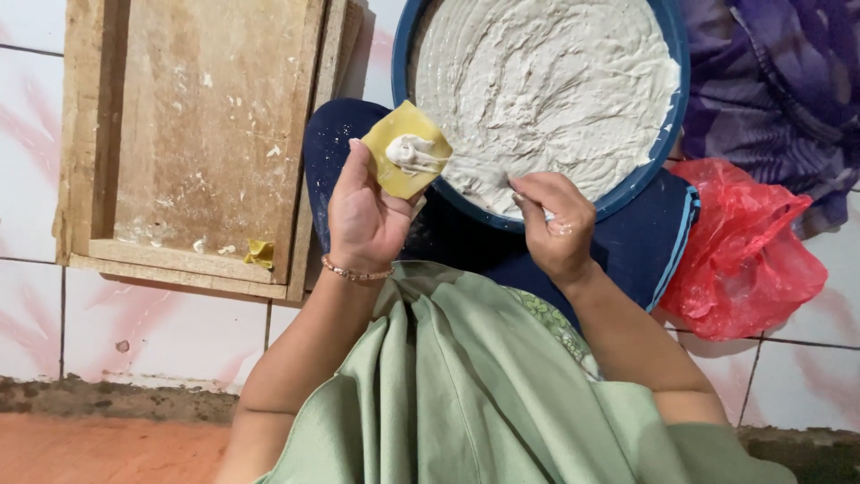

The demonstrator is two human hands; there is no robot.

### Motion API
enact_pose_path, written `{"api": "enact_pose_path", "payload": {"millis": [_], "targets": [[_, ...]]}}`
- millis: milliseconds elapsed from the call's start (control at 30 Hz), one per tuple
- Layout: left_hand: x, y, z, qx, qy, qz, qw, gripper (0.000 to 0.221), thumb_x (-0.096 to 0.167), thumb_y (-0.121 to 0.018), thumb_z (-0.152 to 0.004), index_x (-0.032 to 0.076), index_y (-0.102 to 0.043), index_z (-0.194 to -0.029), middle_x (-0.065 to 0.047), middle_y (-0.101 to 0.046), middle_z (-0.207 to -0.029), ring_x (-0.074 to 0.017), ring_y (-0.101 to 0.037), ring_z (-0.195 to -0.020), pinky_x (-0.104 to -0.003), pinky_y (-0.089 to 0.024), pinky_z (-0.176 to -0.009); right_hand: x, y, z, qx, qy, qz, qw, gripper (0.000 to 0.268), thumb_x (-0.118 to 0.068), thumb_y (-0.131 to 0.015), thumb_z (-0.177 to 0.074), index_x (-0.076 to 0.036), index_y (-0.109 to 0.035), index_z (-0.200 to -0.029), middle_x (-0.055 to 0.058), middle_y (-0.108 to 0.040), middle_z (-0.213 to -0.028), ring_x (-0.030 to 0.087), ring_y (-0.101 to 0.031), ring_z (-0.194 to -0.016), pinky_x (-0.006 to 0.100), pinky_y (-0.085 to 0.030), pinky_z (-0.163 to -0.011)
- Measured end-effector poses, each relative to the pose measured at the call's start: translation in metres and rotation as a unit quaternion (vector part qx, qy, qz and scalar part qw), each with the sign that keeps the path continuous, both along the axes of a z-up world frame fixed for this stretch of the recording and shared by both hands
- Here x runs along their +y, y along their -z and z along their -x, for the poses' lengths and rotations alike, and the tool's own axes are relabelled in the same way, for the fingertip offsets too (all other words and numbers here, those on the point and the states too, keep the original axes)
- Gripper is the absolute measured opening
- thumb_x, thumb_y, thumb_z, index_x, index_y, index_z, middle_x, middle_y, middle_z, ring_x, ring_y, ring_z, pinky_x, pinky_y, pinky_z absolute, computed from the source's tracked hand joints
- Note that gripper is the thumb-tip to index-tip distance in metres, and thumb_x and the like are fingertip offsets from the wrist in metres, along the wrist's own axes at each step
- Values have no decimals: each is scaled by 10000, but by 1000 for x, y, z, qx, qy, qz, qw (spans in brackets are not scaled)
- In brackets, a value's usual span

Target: Folding dumplings by placing filling on a wrapper and pinching it into shape.

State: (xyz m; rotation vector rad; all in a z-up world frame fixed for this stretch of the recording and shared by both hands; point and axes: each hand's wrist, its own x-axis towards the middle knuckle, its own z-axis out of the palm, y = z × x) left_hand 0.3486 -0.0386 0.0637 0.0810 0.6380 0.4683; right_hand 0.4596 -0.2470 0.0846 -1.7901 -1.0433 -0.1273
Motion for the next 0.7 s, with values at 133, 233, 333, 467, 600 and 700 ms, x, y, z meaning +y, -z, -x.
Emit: {"api": "enact_pose_path", "payload": {"millis": [133, 233, 333, 467, 600, 700], "targets": [[-6, -11, 8, 13, 13, -38, 999, 473, 408, -523, -1027, -4, -584, -1251, -274, -667, -1249, -449, -704, -1062, -584, -625, -882, -10, 14, -8, 8, 14, 1, 1000, 103, -9, -685, -1030, 78, -730, -998, 190, -668, -839, 343, -647, -661, 425, -533, -595], [-19, -16, 6, 19, 55, -72, 996, 501, 449, -494, -1036, 19, -584, -1277, -262, -669, -1252, -430, -710, -1063, -564, -634, -869, -4, 7, -2, 35, -3, -16, 999, 154, -79, -798, -965, 58, -728, -983, 139, -612, -787, 230, -565, -586, 339, -488, -530], [-34, -37, 0, 45, 98, -102, 989, 476, 386, -496, -1046, 6, -584, -1319, -220, -700, -1194, -368, -731, -1002, -494, -657, -783, 0, 4, 0, 7, -43, -40, 998, 189, -24, -831, -900, 85, -730, -1018, 162, -655, -874, 164, -505, -484, 294, -435, -430], [-49, -13, -3, 52, 129, -63, 988, 414, 339, -580, -1023, -20, -614, -1227, -253, -710, -1160, -392, -736, -964, -563, -639, -784, 4, -8, 4, -1, -64, -46, 997, 132, -16, -784, -912, 52, -776, -1024, 151, -657, -934, 168, -513, -504, 297, -442, -440], [-56, -14, -4, 56, 158, -62, 984, 431, 340, -616, -1004, -45, -620, -1198, -275, -712, -1146, -392, -746, -938, -580, -639, -782, 3, -16, 3, -4, -75, -30, 997, 122, -31, -785, -907, 3, -819, -1019, 117, -647, -935, 132, -494, -527, 281, -452, -448], [-54, -27, -6, 53, 174, -71, 981, 453, 336, -611, -1009, -74, -612, -1201, -289, -705, -1138, -391, -749, -925, -565, -643, -772, 1, -13, 4, -1, -87, -31, 996, 102, -35, -756, -924, -16, -821, -1001, 126, -647, -963, 153, -525, -545, 296, -466, -465]]}}
